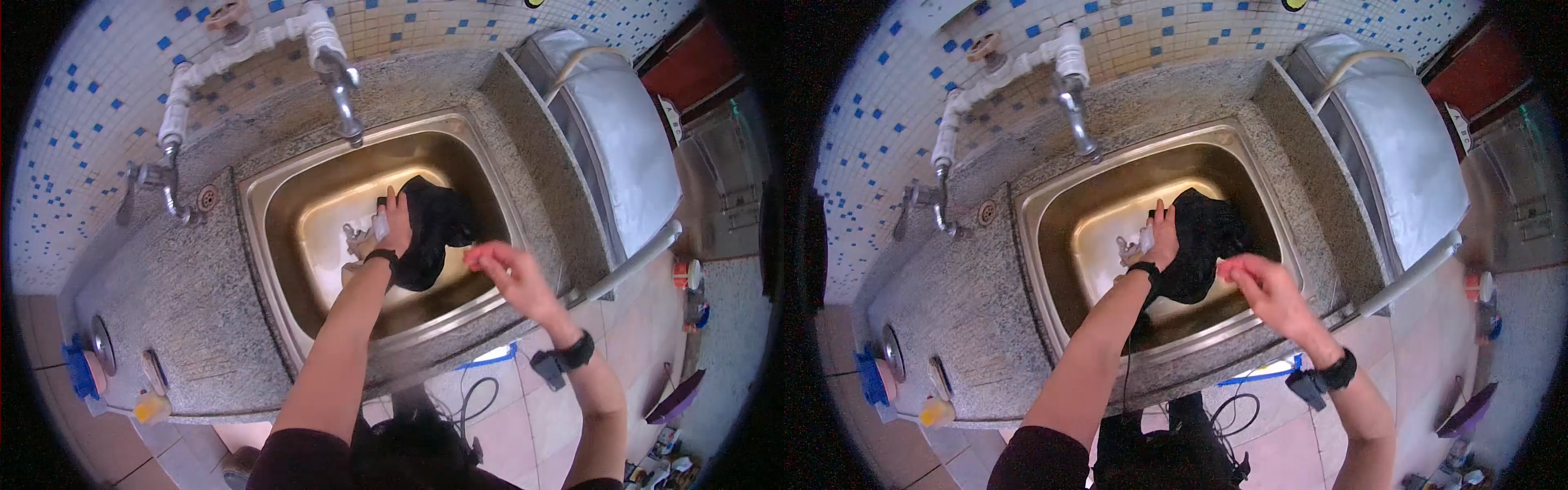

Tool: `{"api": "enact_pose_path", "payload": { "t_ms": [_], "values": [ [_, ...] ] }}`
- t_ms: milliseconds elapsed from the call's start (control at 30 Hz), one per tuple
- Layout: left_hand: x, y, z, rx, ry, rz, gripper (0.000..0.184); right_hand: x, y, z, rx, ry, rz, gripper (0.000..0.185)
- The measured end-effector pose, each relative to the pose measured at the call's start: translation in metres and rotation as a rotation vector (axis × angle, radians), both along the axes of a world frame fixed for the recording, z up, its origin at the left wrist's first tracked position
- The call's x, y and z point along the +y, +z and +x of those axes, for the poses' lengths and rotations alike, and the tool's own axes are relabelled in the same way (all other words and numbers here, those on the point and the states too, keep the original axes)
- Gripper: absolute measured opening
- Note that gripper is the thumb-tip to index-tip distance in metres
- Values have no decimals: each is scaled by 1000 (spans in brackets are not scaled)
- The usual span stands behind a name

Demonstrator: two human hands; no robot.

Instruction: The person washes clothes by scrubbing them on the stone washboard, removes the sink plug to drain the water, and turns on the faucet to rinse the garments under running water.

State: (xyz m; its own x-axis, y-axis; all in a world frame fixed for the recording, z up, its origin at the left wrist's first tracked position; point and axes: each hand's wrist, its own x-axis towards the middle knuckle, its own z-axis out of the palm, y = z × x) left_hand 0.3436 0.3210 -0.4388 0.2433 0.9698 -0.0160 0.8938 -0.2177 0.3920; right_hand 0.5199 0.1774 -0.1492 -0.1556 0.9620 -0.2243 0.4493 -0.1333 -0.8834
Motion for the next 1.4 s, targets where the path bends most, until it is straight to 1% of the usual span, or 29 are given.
{"api": "enact_pose_path", "payload": {
  "t_ms": [67, 100, 133, 200, 233, 333, 400, 433, 467, 500, 533, 567, 600, 667, 700, 733, 800, 833, 900, 933, 1000, 1067, 1167, 1200, 1267, 1300, 1333, 1367, 1400],
  "values": [
    [24, -29, 12, -125, 30, -82, 72, -14, -18, 13, 50, -31, 7, 21],
    [31, -36, 9, -118, -2, -111, 54, -20, -24, 18, 68, -55, -39, 21],
    [36, -42, 9, -114, -11, -114, 54, -24, -27, 23, 86, -79, -88, 21],
    [44, -25, 4, -148, 68, -322, 30, -28, -33, 32, 91, -78, -107, 21],
    [64, -110, 5, -623, 307, -392, 10, -29, -41, 35, 95, -90, -119, 21],
    [11, 38, -3, -67, -71, 57, 11, -27, -63, 37, 134, -124, -142, 20],
    [-6, 65, -12, -87, -163, 147, 11, -18, -74, 29, 87, -46, -65, 19],
    [-13, 78, -17, -169, -212, 171, 11, -13, -90, 27, -16, 48, 6, 29],
    [-21, 90, -22, -249, -257, 195, 11, -7, -87, 20, -10, 47, 12, 29],
    [-28, 102, -28, -338, -306, 218, 10, 1, -82, 6, -10, 50, 88, 37],
    [-36, 114, -34, -331, -306, 227, 10, 9, -78, -5, -10, 54, 168, 46],
    [-44, 134, -39, -421, -430, 166, 10, 18, -88, -12, -9, 99, 328, 56],
    [-53, 150, -45, -508, -550, 107, 10, 21, -88, -17, -6, 108, 344, 56],
    [-69, 180, -57, -570, -502, -127, 10, 34, -83, -29, -59, 251, 211, 53],
    [-73, 199, -66, -602, -510, -175, 11, 37, -87, -32, -4, 284, 157, 46],
    [-76, 218, -74, -625, -521, -218, 10, 38, -89, -34, -26, 360, 194, 35],
    [-81, 255, -95, -586, -506, -239, 11, 31, -51, -40, -230, 408, 255, 29],
    [-82, 270, -104, -592, -517, -214, 11, 27, -42, -46, -248, 405, 274, 29],
    [-87, 300, -121, -690, -447, -123, 13, 19, -15, -54, 3, 271, 123, 23],
    [-90, 314, -129, -711, -453, -100, 13, 16, -1, -56, -24, 276, 137, 23],
    [-98, 357, -145, -781, -439, -58, 13, 9, 58, -75, 94, 151, 126, 18],
    [-101, 399, -159, -743, -453, -49, 16, 7, 106, -85, 29, 87, 204, 16],
    [-93, 428, -172, -708, -509, 44, 27, 18, 162, -103, -97, -5, 446, 18],
    [-82, 439, -171, -768, -494, 151, 25, 30, 177, -109, -103, 8, 468, 18],
    [-60, 471, -175, -711, -356, 228, 23, 60, 201, -120, -45, -88, 540, 20],
    [-46, 483, -172, -767, -349, 376, 21, 81, 208, -123, 39, -111, 481, 21],
    [-34, 495, -171, -713, -293, 398, 23, 106, 198, -124, 46, -97, 493, 21],
    [-16, 499, -168, -706, -264, 431, 23, 136, 179, -125, 58, -149, 666, 24],
    [3, 496, -165, -700, -235, 462, 23, 150, 180, -133, 71, -202, 838, 28]
  ]
}}
